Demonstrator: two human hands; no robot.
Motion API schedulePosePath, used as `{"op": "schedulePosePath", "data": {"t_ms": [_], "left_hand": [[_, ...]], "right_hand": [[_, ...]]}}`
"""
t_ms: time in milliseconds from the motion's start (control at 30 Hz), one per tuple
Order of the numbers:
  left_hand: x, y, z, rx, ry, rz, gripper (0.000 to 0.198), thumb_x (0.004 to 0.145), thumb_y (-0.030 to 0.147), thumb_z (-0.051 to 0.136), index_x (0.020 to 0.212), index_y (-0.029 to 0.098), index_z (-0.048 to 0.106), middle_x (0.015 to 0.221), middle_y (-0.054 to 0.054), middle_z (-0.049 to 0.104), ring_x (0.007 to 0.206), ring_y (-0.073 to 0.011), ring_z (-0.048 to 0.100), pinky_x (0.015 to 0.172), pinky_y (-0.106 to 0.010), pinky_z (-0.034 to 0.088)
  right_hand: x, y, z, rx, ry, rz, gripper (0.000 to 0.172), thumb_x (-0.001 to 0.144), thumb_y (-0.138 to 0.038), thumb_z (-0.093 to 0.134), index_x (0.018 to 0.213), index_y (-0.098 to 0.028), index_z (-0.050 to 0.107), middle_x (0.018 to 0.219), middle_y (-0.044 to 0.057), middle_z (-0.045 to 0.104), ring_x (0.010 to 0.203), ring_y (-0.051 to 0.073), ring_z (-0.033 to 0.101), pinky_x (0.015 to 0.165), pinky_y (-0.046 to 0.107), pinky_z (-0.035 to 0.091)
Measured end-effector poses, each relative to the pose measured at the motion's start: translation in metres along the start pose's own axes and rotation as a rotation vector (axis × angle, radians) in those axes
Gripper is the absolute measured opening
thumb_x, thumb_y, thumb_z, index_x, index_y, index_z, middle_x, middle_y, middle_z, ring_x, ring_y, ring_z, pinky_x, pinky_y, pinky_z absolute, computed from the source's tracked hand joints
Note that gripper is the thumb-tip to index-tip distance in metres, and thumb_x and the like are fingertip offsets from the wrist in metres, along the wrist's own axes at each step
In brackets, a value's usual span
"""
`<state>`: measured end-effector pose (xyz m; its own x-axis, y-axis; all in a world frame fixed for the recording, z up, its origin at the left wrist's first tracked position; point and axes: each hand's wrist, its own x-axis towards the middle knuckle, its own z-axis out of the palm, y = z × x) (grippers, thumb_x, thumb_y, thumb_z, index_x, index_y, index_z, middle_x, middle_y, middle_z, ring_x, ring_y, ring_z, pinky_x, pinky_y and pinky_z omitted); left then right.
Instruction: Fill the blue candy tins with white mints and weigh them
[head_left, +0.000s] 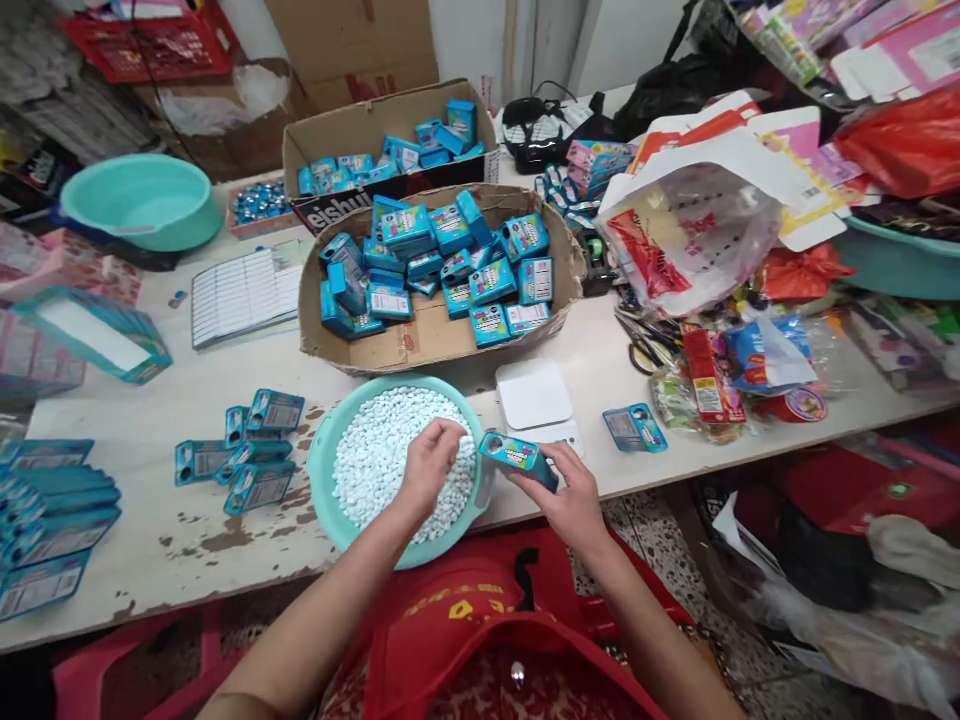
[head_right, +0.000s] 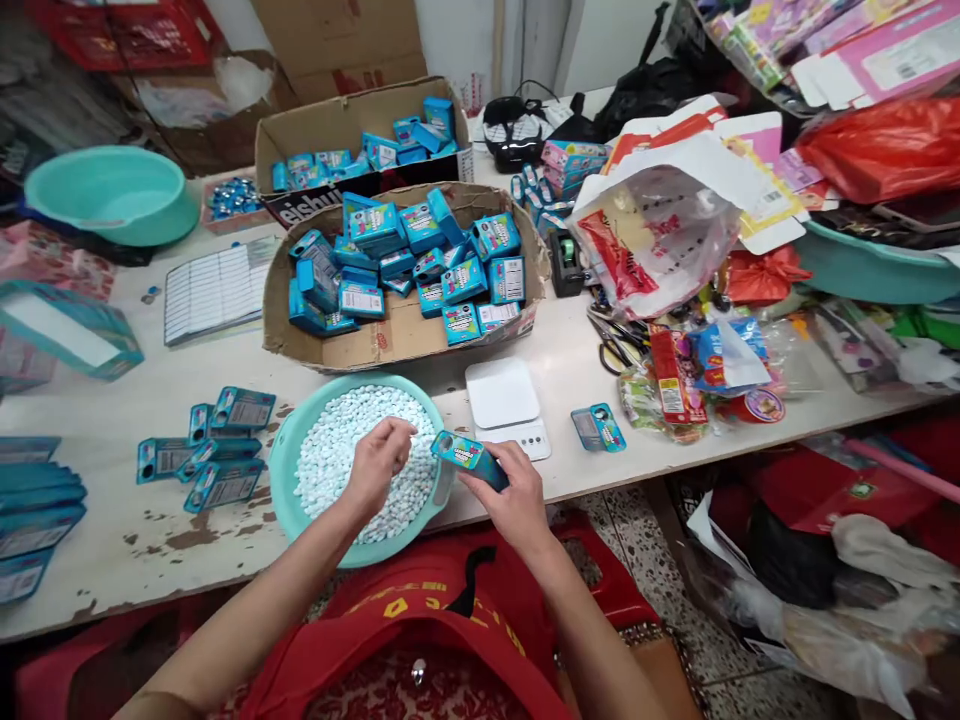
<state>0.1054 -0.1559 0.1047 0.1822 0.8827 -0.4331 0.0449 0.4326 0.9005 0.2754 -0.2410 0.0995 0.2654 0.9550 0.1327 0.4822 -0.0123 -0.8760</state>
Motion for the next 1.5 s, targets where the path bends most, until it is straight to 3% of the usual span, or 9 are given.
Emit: {"op": "schedulePosePath", "data": {"t_ms": [133,333,733,967,1100,1200,1300,1400,1500], "left_hand": [[0.010,0.002,-0.008,-0.355,0.045,-0.137,0.056,0.072,0.069,0.056,0.071,0.014,0.063,0.066,-0.002,0.056,0.057,-0.0097,0.049,0.051,-0.022,0.039],[0.017,-0.001,-0.003,-0.462,0.066,-0.340,0.061,0.066,0.072,0.059,0.065,0.012,0.061,0.063,-0.003,0.056,0.051,-0.0105,0.051,0.050,-0.025,0.041],[0.006,0.001,-0.007,-0.414,-0.003,-0.201,0.037,0.055,0.045,0.080,0.069,0.013,0.066,0.068,0.000,0.057,0.057,-0.0078,0.047,0.051,-0.020,0.033],[0.009,0.001,-0.024,-0.032,0.041,-0.004,0.029,0.066,0.041,0.069,0.080,0.016,0.071,0.062,0.000,0.058,0.051,-0.0084,0.041,0.051,-0.023,0.033],[0.014,-0.003,-0.064,0.603,0.033,0.238,0.022,0.074,0.039,0.063,0.084,0.022,0.072,0.087,-0.005,0.068,0.086,-0.0225,0.058,0.079,-0.036,0.045],[0.038,0.011,-0.076,0.881,0.052,0.411,0.023,0.078,0.040,0.060,0.091,0.024,0.070,0.097,-0.006,0.068,0.097,-0.0257,0.059,0.089,-0.041,0.044],[0.095,0.046,-0.046,0.870,0.100,0.549,0.029,0.085,0.038,0.053,0.105,0.021,0.064,0.102,-0.008,0.066,0.091,-0.0217,0.062,0.084,-0.036,0.048],[0.172,0.077,0.015,0.993,0.107,0.667,0.043,0.084,0.032,0.057,0.123,0.016,0.054,0.120,-0.014,0.059,0.109,-0.0257,0.055,0.094,-0.038,0.044],[0.239,0.086,0.071,1.229,0.058,0.612,0.071,0.076,0.030,0.068,0.139,0.016,0.038,0.141,-0.019,0.041,0.132,-0.0346,0.035,0.103,-0.048,0.035]], "right_hand": [[0.008,-0.024,0.005,-0.063,-0.070,-0.143,0.031,0.078,-0.037,0.070,0.106,-0.026,0.063,0.091,0.004,0.065,0.084,0.021,0.061,0.073,0.034,0.049],[0.010,-0.033,0.020,-0.223,-0.161,-0.167,0.028,0.080,-0.039,0.068,0.104,-0.025,0.065,0.085,0.004,0.065,0.080,0.022,0.061,0.071,0.036,0.046],[0.013,-0.019,0.021,-0.131,-0.119,-0.070,0.031,0.078,-0.041,0.069,0.104,-0.025,0.066,0.088,0.004,0.067,0.083,0.021,0.062,0.074,0.034,0.048],[0.012,-0.009,0.014,0.193,-0.084,0.127,0.031,0.070,-0.038,0.076,0.097,-0.024,0.069,0.094,0.005,0.068,0.091,0.024,0.062,0.083,0.038,0.048],[0.014,0.017,0.000,0.420,0.044,0.315,0.041,0.066,-0.039,0.077,0.100,-0.021,0.064,0.094,0.005,0.069,0.085,0.022,0.064,0.079,0.036,0.051],[0.026,0.045,-0.010,0.340,0.156,0.418,0.044,0.063,-0.041,0.077,0.098,-0.019,0.063,0.085,0.004,0.070,0.076,0.021,0.063,0.073,0.035,0.051],[0.048,0.072,-0.011,0.237,0.191,0.380,0.042,0.063,-0.043,0.073,0.095,-0.018,0.063,0.086,0.005,0.070,0.077,0.022,0.062,0.075,0.037,0.050],[0.068,0.093,-0.002,0.187,0.196,0.322,0.039,0.066,-0.043,0.069,0.096,-0.019,0.063,0.091,0.006,0.070,0.081,0.022,0.062,0.078,0.038,0.050],[0.079,0.108,0.011,0.159,0.185,0.301,0.035,0.070,-0.041,0.066,0.097,-0.019,0.063,0.093,0.007,0.070,0.083,0.023,0.063,0.080,0.040,0.051]]}}
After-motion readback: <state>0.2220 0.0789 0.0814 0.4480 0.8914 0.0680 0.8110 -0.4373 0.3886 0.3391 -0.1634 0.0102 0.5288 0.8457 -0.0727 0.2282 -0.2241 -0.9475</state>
